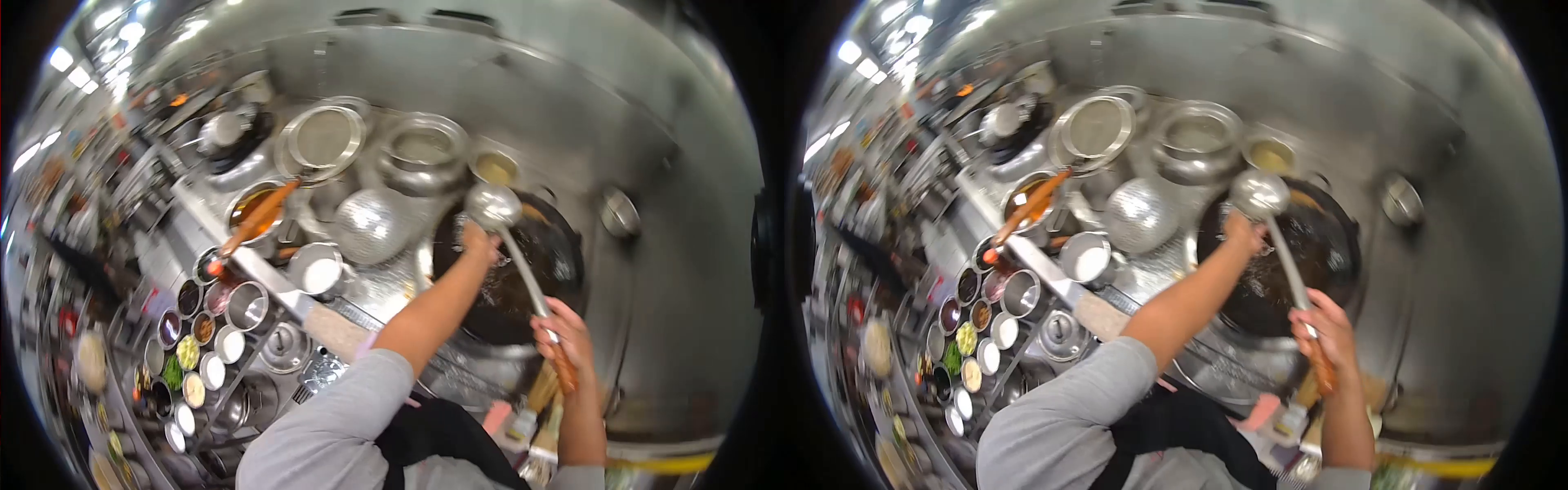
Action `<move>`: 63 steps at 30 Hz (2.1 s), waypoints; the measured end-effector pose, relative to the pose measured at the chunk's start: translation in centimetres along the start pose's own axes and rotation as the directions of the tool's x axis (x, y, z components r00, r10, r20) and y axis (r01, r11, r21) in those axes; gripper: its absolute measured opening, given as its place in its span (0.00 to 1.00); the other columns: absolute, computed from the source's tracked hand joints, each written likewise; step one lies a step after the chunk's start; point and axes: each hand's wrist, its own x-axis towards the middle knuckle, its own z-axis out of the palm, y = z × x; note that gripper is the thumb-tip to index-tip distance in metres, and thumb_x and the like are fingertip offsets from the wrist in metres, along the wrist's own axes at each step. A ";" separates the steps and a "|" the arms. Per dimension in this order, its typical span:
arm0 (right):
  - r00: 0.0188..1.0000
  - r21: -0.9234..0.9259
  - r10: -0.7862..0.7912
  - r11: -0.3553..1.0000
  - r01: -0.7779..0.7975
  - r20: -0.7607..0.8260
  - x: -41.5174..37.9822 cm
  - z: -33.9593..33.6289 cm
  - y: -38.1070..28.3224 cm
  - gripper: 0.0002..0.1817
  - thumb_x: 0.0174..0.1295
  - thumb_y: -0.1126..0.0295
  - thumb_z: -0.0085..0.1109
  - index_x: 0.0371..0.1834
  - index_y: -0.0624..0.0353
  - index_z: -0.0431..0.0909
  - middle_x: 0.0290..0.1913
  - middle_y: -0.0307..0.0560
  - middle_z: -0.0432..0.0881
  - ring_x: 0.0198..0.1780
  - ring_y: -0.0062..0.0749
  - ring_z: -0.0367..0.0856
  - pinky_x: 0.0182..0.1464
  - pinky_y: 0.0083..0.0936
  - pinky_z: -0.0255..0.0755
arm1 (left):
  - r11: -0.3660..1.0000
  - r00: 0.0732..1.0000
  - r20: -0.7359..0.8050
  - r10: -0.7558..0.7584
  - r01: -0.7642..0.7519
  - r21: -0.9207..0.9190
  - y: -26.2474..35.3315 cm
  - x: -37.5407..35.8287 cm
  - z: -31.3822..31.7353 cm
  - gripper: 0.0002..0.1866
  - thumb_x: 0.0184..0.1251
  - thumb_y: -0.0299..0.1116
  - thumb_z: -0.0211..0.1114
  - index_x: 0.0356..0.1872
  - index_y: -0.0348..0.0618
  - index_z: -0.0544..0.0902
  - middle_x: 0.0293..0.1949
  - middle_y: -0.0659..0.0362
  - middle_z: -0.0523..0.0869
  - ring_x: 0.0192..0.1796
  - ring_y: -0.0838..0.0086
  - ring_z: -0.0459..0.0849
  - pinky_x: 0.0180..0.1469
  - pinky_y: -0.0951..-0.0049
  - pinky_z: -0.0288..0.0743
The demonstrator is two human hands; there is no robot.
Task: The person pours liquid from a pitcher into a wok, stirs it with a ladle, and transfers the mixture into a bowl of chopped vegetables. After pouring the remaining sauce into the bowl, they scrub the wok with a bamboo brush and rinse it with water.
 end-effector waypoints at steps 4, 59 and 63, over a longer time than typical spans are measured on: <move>0.999 0.031 -0.043 0.999 0.043 0.027 0.8 -2.3 5.0 0.22 0.67 0.74 0.58 0.63 0.63 0.65 0.32 0.48 0.79 0.24 0.26 0.75 0.22 0.24 0.70 | 0.889 0.954 0.040 -0.296 0.260 0.376 -4.3 -6.9 -1.0 0.12 0.78 0.38 0.50 0.54 0.44 0.72 0.36 0.50 0.82 0.33 0.64 0.84 0.33 0.65 0.83; 0.860 -0.873 -0.151 0.094 -0.479 -0.488 -10.2 -9.1 19.6 0.57 0.49 0.50 0.74 0.77 0.64 0.51 0.70 0.73 0.63 0.70 0.62 0.66 0.69 0.41 0.65 | -0.515 0.879 0.459 -0.126 -0.454 0.727 17.2 -19.5 -30.3 0.35 0.49 0.46 0.77 0.52 0.32 0.72 0.44 0.36 0.83 0.49 0.43 0.83 0.54 0.55 0.76; 0.774 -0.835 -0.325 0.112 -0.539 -0.543 -11.0 -10.1 23.6 0.61 0.47 0.55 0.74 0.78 0.68 0.42 0.68 0.74 0.66 0.68 0.64 0.68 0.68 0.40 0.65 | -0.373 0.902 0.383 -0.198 -0.430 0.822 18.0 -19.9 -29.1 0.35 0.53 0.40 0.74 0.57 0.37 0.66 0.47 0.35 0.83 0.51 0.42 0.83 0.53 0.55 0.77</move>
